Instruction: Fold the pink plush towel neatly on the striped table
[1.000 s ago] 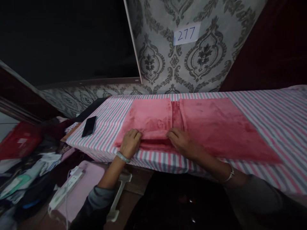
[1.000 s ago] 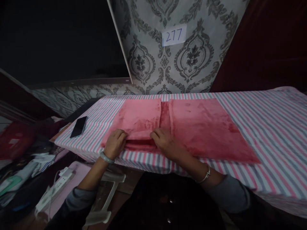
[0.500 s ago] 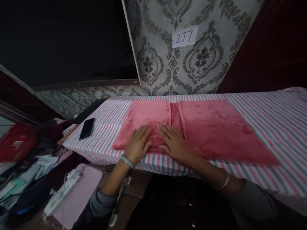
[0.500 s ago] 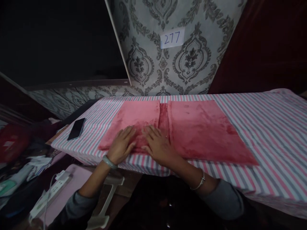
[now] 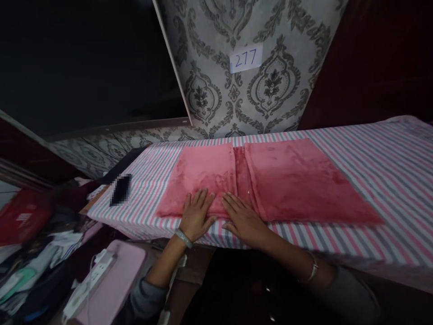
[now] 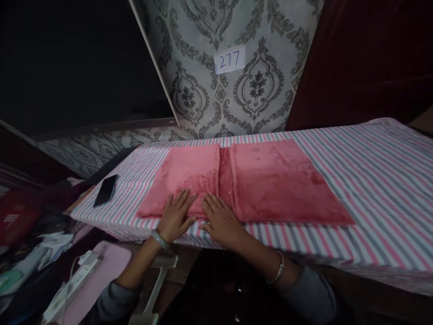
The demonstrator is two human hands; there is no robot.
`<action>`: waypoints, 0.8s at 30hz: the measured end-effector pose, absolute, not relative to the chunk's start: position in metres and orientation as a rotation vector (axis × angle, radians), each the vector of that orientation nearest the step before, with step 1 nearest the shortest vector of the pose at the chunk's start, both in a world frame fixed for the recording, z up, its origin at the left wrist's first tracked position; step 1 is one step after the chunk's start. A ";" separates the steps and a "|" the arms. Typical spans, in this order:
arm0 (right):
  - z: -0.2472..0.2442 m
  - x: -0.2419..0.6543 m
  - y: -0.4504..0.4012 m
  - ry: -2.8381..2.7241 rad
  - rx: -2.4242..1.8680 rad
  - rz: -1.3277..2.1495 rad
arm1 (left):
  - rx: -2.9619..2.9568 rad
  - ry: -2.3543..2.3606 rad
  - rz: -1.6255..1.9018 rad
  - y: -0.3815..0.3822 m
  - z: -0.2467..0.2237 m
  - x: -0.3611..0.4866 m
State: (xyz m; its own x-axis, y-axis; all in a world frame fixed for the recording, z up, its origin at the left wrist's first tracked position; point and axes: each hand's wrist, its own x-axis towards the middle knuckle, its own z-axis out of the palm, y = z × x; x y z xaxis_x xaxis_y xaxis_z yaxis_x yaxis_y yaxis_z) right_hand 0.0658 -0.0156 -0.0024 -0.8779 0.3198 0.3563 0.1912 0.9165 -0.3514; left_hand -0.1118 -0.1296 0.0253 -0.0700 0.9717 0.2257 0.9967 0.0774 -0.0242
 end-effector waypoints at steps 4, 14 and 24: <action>0.010 0.092 -0.014 -2.533 -0.335 0.516 | -2.045 -2.114 -0.241 -0.128 0.027 -0.089; -0.001 0.219 0.108 -2.118 -1.033 0.219 | -2.104 -2.076 -0.298 -0.126 0.023 -0.080; -0.009 0.267 0.171 -2.100 -1.356 0.364 | -2.285 -1.890 -0.422 -0.084 0.026 -0.018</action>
